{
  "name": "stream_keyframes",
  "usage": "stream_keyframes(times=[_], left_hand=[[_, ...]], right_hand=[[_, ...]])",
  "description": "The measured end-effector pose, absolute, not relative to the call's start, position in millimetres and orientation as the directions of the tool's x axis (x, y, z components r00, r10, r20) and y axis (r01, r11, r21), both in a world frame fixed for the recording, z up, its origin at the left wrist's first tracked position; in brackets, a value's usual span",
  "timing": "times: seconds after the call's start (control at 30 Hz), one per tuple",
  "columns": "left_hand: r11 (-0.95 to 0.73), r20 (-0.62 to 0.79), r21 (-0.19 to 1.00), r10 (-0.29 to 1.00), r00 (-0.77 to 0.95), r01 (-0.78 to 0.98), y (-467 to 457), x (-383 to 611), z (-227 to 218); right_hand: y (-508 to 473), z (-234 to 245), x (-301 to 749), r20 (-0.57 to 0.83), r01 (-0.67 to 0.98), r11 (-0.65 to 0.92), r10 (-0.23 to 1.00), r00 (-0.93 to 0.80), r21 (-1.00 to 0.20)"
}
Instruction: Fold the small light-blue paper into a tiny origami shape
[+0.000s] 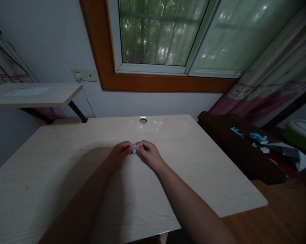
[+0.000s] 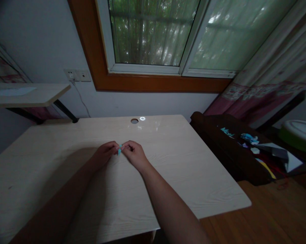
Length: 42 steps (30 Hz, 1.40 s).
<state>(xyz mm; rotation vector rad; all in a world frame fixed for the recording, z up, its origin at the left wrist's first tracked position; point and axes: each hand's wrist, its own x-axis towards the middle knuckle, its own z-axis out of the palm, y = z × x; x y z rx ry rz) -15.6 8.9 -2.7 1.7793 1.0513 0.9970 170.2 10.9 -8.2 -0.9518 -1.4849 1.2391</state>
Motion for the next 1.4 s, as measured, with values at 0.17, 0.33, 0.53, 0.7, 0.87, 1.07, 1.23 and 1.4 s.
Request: stream_keyframes(times=[0.17,0.33,0.53,0.7,0.87,1.07,1.23,1.4], left_hand=[[-0.291,0.216,0.937,0.918,0.332,0.195,8.3,-14.8,-3.8],[-0.255,0.15,0.927,0.925,0.35,0.277,9.7,-14.5,-7.1],[-0.255,0.144,0.917,0.928,0.344,0.306,8.8,-14.1,-5.6],[-0.246,0.141,0.94,0.911,0.386,0.237,7.7,-14.3,-4.8],[-0.264,0.16,0.934,0.911,0.38,0.239,7.5,-14.2,-6.6],[-0.257,0.191,0.941,0.94,0.283,0.219,6.1,-12.7,-3.8],[-0.226,0.2,0.955,0.969,0.144,0.193,7.1,-13.4,-3.9],[-0.206,0.198,0.96,0.978,0.06,0.187,7.6,-14.1,-3.2]], right_hand=[[12.7,-9.9,170.1,0.177,-0.027,0.176,0.96,-0.218,-0.984],[12.9,-8.9,169.4,0.179,-0.008,0.18,0.969,-0.17,-0.984],[11.3,-8.7,168.8,0.198,-0.005,0.2,0.962,-0.19,-0.98],[12.5,-10.3,170.3,0.226,0.056,0.243,0.95,-0.214,-0.968],[11.3,-8.1,170.0,0.209,0.065,0.225,0.958,-0.197,-0.972],[11.6,-6.4,168.8,0.17,0.032,0.176,0.976,-0.139,-0.984],[13.5,-8.2,168.8,0.172,0.071,0.182,0.977,-0.129,-0.981],[13.1,-5.9,168.0,0.155,0.072,0.166,0.979,-0.129,-0.984]])
